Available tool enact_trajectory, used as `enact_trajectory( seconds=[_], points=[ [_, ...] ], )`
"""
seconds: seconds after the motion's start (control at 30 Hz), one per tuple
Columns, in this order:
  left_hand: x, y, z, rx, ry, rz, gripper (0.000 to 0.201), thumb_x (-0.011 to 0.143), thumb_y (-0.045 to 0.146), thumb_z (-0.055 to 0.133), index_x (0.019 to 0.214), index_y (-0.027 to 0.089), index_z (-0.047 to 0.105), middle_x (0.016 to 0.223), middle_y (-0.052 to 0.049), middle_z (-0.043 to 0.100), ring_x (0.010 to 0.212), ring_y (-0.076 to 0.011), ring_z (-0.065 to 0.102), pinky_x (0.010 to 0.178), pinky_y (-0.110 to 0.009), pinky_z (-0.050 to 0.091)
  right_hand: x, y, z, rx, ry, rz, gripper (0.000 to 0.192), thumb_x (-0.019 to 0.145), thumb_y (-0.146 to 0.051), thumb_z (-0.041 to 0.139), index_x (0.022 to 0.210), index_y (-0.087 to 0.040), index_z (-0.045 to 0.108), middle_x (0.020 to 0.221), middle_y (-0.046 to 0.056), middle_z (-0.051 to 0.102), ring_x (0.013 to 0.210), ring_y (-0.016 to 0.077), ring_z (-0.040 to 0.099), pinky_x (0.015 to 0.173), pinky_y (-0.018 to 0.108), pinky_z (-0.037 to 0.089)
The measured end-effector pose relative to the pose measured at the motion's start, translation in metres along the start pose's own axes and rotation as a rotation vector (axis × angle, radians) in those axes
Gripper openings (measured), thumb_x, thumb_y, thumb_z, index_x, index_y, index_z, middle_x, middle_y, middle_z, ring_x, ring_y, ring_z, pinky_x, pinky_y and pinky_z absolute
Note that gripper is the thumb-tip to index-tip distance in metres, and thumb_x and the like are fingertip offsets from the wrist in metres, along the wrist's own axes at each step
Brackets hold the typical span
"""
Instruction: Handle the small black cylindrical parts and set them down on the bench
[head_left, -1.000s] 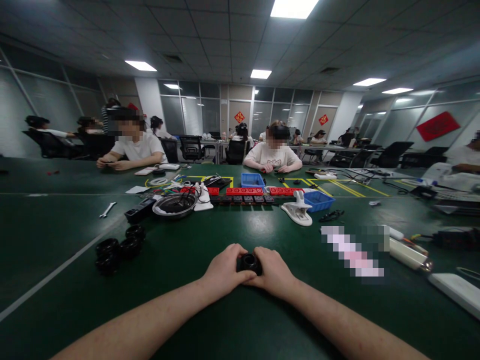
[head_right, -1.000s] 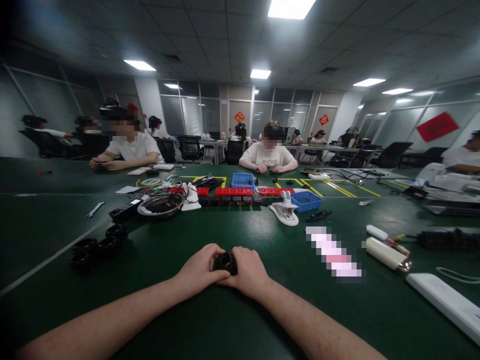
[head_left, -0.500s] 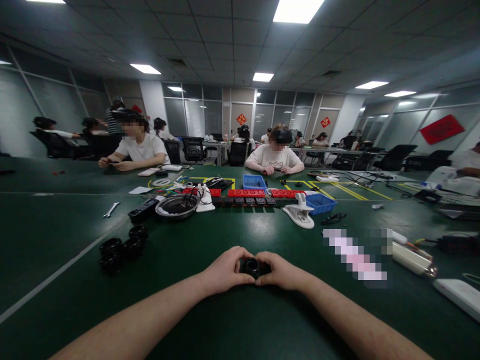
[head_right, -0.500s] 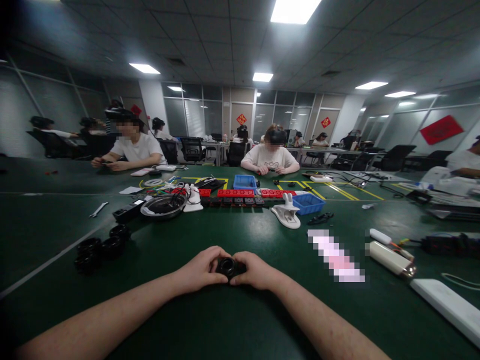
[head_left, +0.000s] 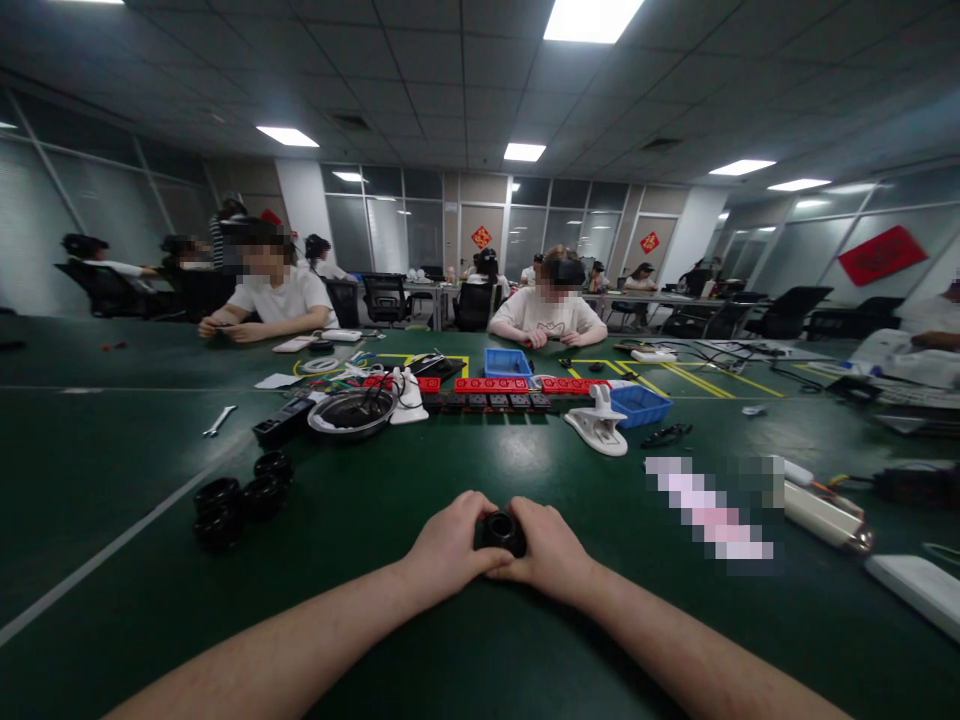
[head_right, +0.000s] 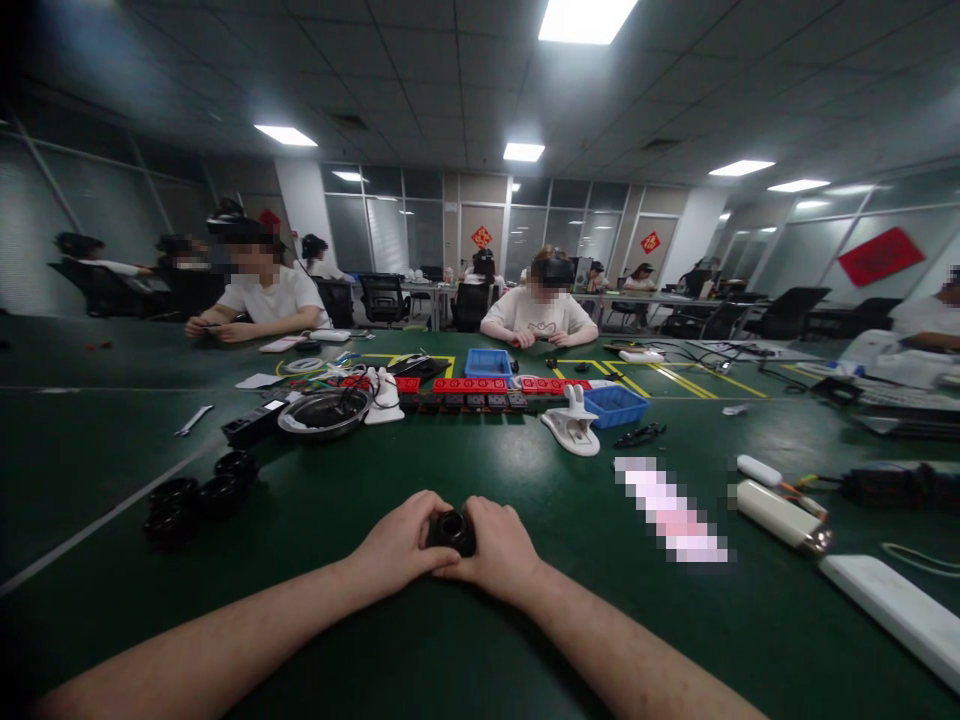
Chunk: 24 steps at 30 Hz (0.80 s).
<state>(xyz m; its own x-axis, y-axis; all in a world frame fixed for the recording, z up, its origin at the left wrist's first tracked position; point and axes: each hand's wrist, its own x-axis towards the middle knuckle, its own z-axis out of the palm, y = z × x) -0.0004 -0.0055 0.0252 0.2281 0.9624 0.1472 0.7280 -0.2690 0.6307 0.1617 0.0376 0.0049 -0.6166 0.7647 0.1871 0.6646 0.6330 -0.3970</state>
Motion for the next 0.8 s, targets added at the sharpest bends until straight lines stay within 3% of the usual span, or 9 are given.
enact_trajectory(
  seconds=[0.1, 0.2, 0.3, 0.4, 0.5, 0.6, 0.7, 0.8],
  points=[
    [0.003, -0.004, -0.004, -0.059, -0.061, 0.039, 0.033, 0.063, 0.033, 0.066, 0.089, 0.019, 0.051, 0.084, 0.001, 0.049, 0.066, -0.0143, 0.048, 0.056, -0.023, 0.037, 0.002, 0.007, -0.008, 0.183, -0.104, -0.136, 0.052, 0.055, -0.039, 0.071, 0.098, -0.018, 0.051, 0.091, 0.004, 0.053, 0.083, 0.0199, 0.048, 0.07, 0.029, 0.036],
    [0.006, -0.009, -0.006, -0.168, -0.144, 0.081, 0.033, 0.064, 0.029, 0.065, 0.092, 0.019, 0.051, 0.083, 0.002, 0.047, 0.06, -0.0111, 0.046, 0.052, -0.021, 0.037, 0.006, 0.016, -0.017, 0.371, -0.272, -0.209, 0.032, 0.062, -0.025, 0.066, 0.091, -0.016, 0.055, 0.089, 0.002, 0.053, 0.083, 0.0177, 0.049, 0.072, 0.028, 0.037],
    [0.008, -0.013, -0.007, -0.241, -0.192, 0.1, 0.035, 0.064, 0.026, 0.066, 0.096, 0.019, 0.051, 0.084, 0.002, 0.047, 0.058, -0.0092, 0.045, 0.051, -0.02, 0.037, 0.008, 0.021, -0.02, 0.512, -0.346, -0.159, 0.02, 0.065, -0.018, 0.062, 0.083, -0.014, 0.056, 0.08, -0.001, 0.053, 0.076, 0.0147, 0.049, 0.068, 0.025, 0.038],
    [0.008, -0.013, -0.007, -0.257, -0.197, 0.108, 0.035, 0.064, 0.025, 0.066, 0.095, 0.019, 0.052, 0.085, 0.001, 0.047, 0.058, -0.0086, 0.044, 0.052, -0.019, 0.036, 0.008, 0.021, -0.016, 0.551, -0.317, -0.074, 0.02, 0.061, -0.017, 0.065, 0.078, -0.014, 0.054, 0.072, -0.003, 0.05, 0.068, 0.0124, 0.048, 0.06, 0.022, 0.037],
    [0.007, -0.012, -0.006, -0.232, -0.178, 0.076, 0.037, 0.062, 0.028, 0.067, 0.094, 0.018, 0.051, 0.083, 0.002, 0.047, 0.057, -0.0092, 0.044, 0.05, -0.02, 0.036, 0.006, 0.017, -0.012, 0.462, -0.24, -0.019, 0.025, 0.056, -0.02, 0.07, 0.072, -0.014, 0.052, 0.069, -0.004, 0.048, 0.065, 0.0117, 0.046, 0.055, 0.02, 0.034],
    [0.004, -0.009, -0.001, -0.136, -0.076, 0.021, 0.037, 0.061, 0.033, 0.068, 0.09, 0.018, 0.051, 0.082, 0.001, 0.049, 0.062, -0.0125, 0.047, 0.053, -0.022, 0.036, 0.004, 0.012, -0.006, 0.271, -0.145, 0.028, 0.03, 0.054, -0.031, 0.071, 0.067, -0.015, 0.049, 0.066, -0.003, 0.048, 0.061, 0.0115, 0.044, 0.05, 0.02, 0.029],
    [0.001, -0.005, 0.004, -0.03, 0.041, -0.036, 0.036, 0.061, 0.034, 0.067, 0.089, 0.019, 0.05, 0.086, -0.001, 0.051, 0.073, -0.017, 0.05, 0.059, -0.025, 0.036, 0.002, 0.005, 0.0, 0.055, -0.06, 0.06, 0.032, 0.06, -0.043, 0.065, 0.065, -0.016, 0.049, 0.066, 0.0, 0.051, 0.061, 0.0132, 0.045, 0.051, 0.022, 0.028],
    [0.001, -0.004, 0.005, 0.001, 0.063, -0.068, 0.036, 0.06, 0.033, 0.067, 0.089, 0.019, 0.05, 0.088, -0.001, 0.051, 0.077, -0.0188, 0.05, 0.062, -0.026, 0.037, 0.0, 0.0, 0.004, -0.095, -0.003, 0.077, 0.034, 0.064, -0.05, 0.059, 0.065, -0.016, 0.05, 0.067, 0.002, 0.054, 0.065, 0.0165, 0.048, 0.056, 0.026, 0.03]
  ],
)
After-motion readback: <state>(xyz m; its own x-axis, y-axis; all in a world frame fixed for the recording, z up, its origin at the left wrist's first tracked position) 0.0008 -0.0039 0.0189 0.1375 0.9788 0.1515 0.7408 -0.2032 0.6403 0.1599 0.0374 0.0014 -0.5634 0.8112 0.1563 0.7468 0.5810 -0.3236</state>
